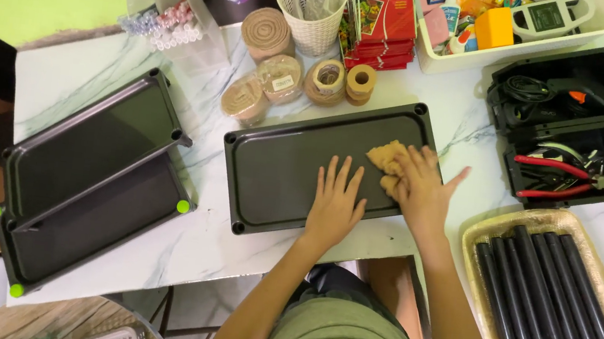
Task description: The person wipes black cylindrical rods and two black trays with a cloth, then inserts the rods into the corners of the trays to assemble a two-tier shelf. The assembled unit is placed on the table.
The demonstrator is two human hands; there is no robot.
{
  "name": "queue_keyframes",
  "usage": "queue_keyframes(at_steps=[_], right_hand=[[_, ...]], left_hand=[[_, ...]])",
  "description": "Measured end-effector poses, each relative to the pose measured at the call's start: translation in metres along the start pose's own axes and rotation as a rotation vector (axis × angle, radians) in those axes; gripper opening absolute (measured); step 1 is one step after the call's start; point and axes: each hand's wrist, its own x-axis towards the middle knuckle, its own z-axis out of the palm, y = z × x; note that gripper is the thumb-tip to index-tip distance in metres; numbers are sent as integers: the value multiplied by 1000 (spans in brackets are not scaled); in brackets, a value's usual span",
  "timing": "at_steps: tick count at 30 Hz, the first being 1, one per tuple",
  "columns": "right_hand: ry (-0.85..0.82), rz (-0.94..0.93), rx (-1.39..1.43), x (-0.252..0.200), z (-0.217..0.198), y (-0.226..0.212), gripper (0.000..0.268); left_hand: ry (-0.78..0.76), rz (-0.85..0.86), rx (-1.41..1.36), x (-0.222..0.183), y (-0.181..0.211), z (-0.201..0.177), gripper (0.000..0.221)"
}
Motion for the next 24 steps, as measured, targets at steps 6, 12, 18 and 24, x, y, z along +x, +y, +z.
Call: queue_keyframes(at_steps=[6,12,18,24], right_hand=[[148,-61,-109,51,53,38,41],[308,-33,69,86,86,30,52],[202,-144,175,75,98,0,50],[-75,-397,329,53,64,-23,48]], left_hand=[[-54,-14,129,1,2,-7,67],[-38,-13,106,5,0,-7,66],[-44,-31,81,5,0,-2,71],[117,-84,-113,7,3,-8,87]])
